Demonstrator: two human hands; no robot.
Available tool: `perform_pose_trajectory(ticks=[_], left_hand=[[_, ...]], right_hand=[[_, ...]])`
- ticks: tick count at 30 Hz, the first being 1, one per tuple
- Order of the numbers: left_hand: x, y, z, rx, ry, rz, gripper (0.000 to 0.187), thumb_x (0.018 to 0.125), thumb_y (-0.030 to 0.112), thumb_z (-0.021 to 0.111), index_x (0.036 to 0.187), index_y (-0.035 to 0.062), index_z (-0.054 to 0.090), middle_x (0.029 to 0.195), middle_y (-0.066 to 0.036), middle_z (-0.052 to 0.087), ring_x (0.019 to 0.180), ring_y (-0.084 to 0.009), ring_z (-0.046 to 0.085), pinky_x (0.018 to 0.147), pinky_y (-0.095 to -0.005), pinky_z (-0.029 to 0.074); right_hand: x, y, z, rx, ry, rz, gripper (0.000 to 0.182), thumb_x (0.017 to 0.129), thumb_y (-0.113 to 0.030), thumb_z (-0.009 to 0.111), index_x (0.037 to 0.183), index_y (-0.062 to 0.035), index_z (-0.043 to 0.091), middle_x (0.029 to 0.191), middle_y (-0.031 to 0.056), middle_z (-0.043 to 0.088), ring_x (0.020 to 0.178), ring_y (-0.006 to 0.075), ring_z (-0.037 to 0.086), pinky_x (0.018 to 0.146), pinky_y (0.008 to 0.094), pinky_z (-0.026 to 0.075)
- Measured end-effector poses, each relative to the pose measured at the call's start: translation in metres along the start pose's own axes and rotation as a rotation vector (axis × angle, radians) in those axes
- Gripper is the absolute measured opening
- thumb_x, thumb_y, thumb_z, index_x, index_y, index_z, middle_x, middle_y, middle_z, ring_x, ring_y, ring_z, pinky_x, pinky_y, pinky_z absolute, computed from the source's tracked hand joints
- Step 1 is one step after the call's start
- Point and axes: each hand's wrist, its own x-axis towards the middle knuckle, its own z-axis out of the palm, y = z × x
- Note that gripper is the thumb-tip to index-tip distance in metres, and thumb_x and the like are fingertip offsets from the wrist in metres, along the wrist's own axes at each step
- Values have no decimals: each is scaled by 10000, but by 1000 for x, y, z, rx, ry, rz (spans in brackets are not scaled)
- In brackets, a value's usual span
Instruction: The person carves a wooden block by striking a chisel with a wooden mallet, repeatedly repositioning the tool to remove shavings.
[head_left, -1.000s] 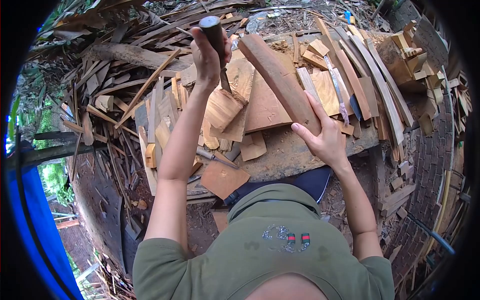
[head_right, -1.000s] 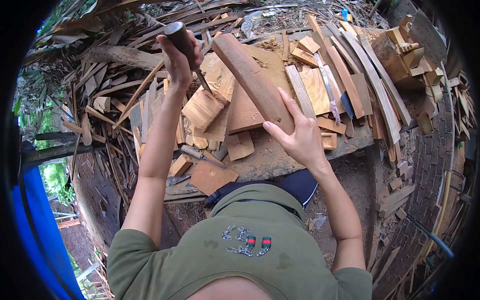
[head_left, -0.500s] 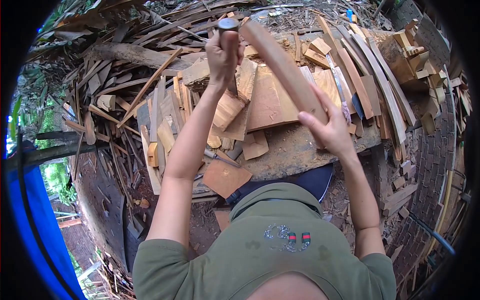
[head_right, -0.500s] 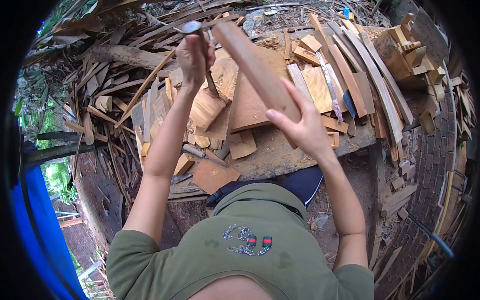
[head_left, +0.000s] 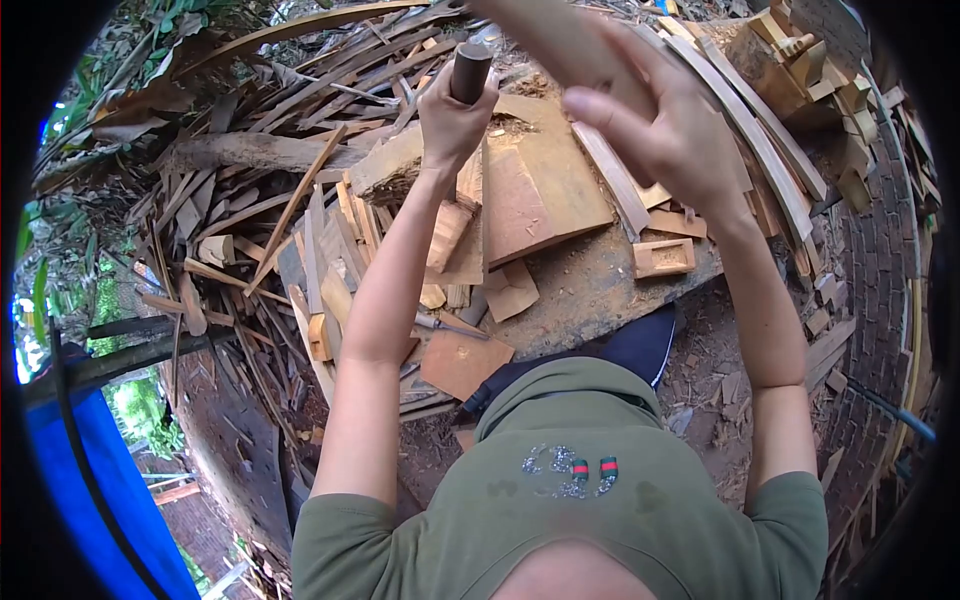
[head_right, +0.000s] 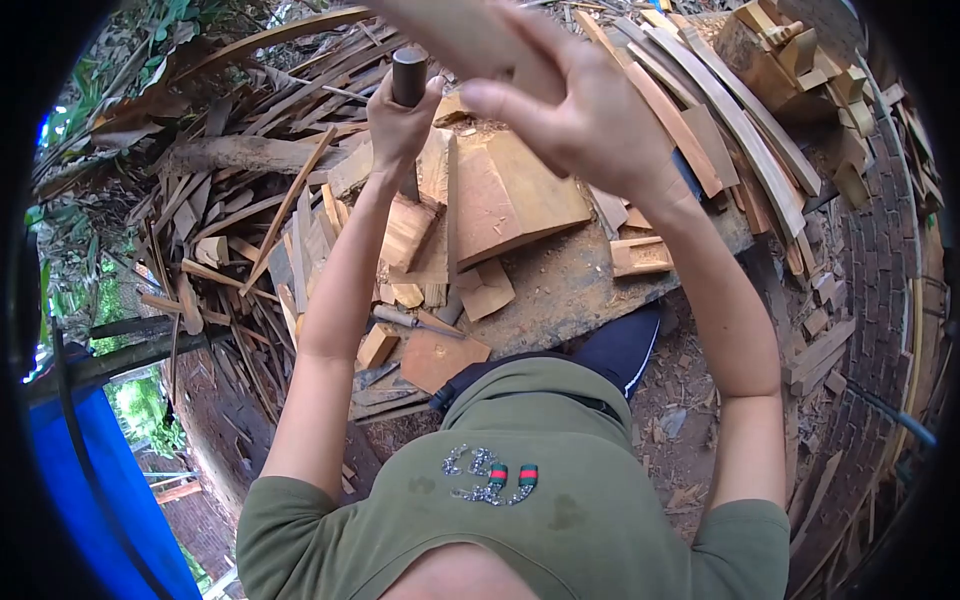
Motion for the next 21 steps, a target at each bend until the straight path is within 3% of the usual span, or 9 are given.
perform_pose_trajectory(ticks=[2, 5, 6, 11, 14, 15, 18, 19, 21], left_hand=[[-3, 5, 0, -32, -8, -13, 201, 789, 176, 705, 839, 13, 599, 654, -73, 586, 591, -139, 545, 583, -320, 468], [2, 0, 7, -34, 46, 44, 216, 793, 179, 707, 888, 2, 628, 702, -93, 633, 632, -158, 592, 636, -320, 502], [3, 2, 8, -85, 24, 46, 224, 794, 174, 698, 917, -5, 643, 724, -95, 646, 652, -160, 608, 656, -321, 512], [1, 2, 4, 43, -71, -59, 268, 791, 198, 710, 958, -5, 657, 730, -98, 652, 648, -162, 608, 653, -322, 509], [0, 1, 5, -40, -7, 0, 256, 793, 198, 709, 938, -4, 650, 724, -85, 641, 651, -156, 599, 655, -314, 503], [0, 2, 5, -61, -22, 31, 250, 789, 192, 710, 931, -5, 650, 729, -83, 637, 656, -154, 591, 656, -311, 499], [-4, 4, 4, -44, -49, -20, 247, 794, 182, 707, 953, -2, 661, 745, -88, 642, 661, -150, 585, 663, -305, 496], [-4, 3, 5, -15, -39, 6, 237, 804, 175, 713, 950, -5, 662, 746, -81, 645, 664, -138, 580, 664, -301, 495], [-9, 3, 4, -66, -10, -15, 234, 809, 177, 718, 941, -7, 657, 751, -67, 645, 669, -130, 577, 662, -299, 494]], right_hand=[[4, 9, 6, 182, 67, 27, 674, 844, -450, 700, 1336, -22, 531, 1070, 212, 676, 877, 257, 696, 719, 354, 565], [-10, 45, 18, -173, -151, 63, 742, 822, -488, 706, 1390, -60, 493, 1082, 252, 664, 958, 331, 684, 827, 401, 546], [-5, 46, 14, -119, -149, 72, 765, 809, -504, 710, 1393, -62, 491, 1079, 260, 661, 984, 340, 676, 870, 420, 531], [8, 23, -1, 177, 21, 129, 813, 800, -535, 702, 1402, -36, 480, 1101, 260, 658, 940, 319, 688, 826, 401, 550], [-10, 69, 21, -177, -116, 5, 831, 800, -544, 703, 1418, -41, 468, 1116, 259, 655, 916, 303, 692, 799, 370, 562], [-10, 65, 10, -195, -166, 40, 737, 859, -494, 678, 1420, -61, 478, 1103, 176, 652, 927, 257, 666, 775, 366, 534], [3, 37, -10, -6, -172, 170, 815, 805, -516, 702, 1425, -45, 463, 1140, 243, 655, 1012, 327, 669, 889, 397, 528], [5, 34, -5, 113, -45, 105, 773, 814, -489, 695, 1426, -73, 471, 1123, 238, 661, 981, 321, 677, 864, 401, 533], [-5, 27, 6, 18, -163, 142, 765, 816, -482, 694, 1432, -91, 467, 1112, 232, 665, 966, 313, 680, 853, 400, 535]])
